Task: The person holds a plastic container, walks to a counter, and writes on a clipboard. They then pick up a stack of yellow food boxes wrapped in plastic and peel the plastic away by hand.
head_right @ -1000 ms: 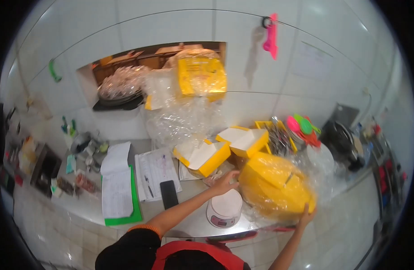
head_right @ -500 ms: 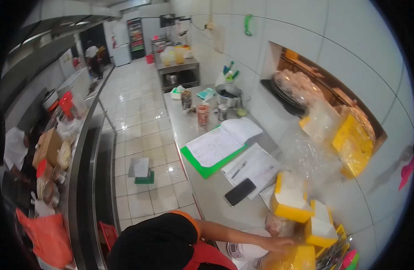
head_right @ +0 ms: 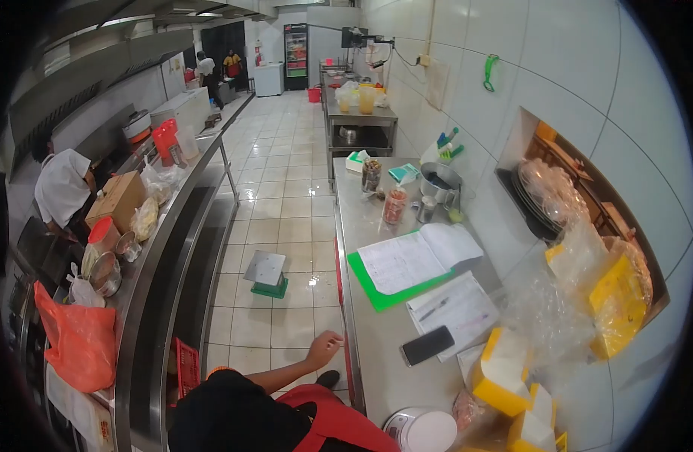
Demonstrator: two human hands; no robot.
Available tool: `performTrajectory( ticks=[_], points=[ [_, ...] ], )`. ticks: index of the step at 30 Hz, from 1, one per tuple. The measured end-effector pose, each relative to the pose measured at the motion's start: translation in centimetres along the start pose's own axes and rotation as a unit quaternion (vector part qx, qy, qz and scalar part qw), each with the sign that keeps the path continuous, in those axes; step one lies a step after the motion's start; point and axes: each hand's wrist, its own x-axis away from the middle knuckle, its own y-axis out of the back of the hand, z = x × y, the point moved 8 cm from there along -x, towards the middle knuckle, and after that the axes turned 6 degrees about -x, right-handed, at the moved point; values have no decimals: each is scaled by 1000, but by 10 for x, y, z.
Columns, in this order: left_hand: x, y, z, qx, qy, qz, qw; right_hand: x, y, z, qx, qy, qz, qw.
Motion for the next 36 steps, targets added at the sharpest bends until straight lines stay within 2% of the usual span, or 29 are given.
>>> performTrajectory(
  ticks=[1,2,3,5,7,8,9,10,11,13,14,16,20,22,23,25,26,28,29,33,36],
  points=[
    [3,12,20,-54,15,-20,998,-53,-6,12,-124,-99,131,979],
    [7,22,40,-108,30,-40,993,-74,-22,21,-242,-193,258,915],
    [13,26,63,-108,31,-43,993,-58,-49,12,-375,-216,179,883],
    [33,15,134,-284,82,43,954,-83,-72,21,-402,-213,195,869],
    [58,4,202,-339,59,213,915,-80,-111,21,-446,-229,222,836],
    [71,5,218,-373,102,319,865,-82,-132,21,-446,-230,221,836],
    [87,10,233,-401,144,421,801,-91,-142,27,-421,-157,191,873],
    [100,18,255,-420,180,456,764,-98,-148,29,-393,-82,160,902],
    [118,27,275,-436,216,489,724,-101,-161,17,-393,-81,160,902],
    [141,57,314,-422,300,448,729,-100,-194,-31,-269,-166,159,935],
    [147,72,320,-411,312,429,742,-99,-209,-57,-205,-208,158,943],
    [157,95,325,-399,325,409,754,-117,-214,-106,-151,-246,-5,957],
    [159,109,336,-434,352,393,730,-154,-250,-132,-55,-238,9,970],
    [151,95,336,-438,322,422,725,-158,-287,-138,158,-199,100,962],
    [149,90,335,-438,322,421,726,-159,-293,-142,157,-199,99,962],
    [139,66,315,-440,185,437,763,-164,-307,-147,183,-212,132,951],
    [138,63,299,-440,187,437,762,-166,-308,-148,181,-212,132,951],
    [134,67,265,-353,262,345,829,-176,-291,-135,112,-118,-4,987],
    [134,63,256,-347,249,341,837,-175,-290,-131,111,-118,-3,987],
    [139,59,244,-348,240,376,824,-159,-290,-121,126,-68,-5,990],
    [143,59,267,-366,240,421,795,-157,-299,-131,104,-63,4,993]
  ],
)
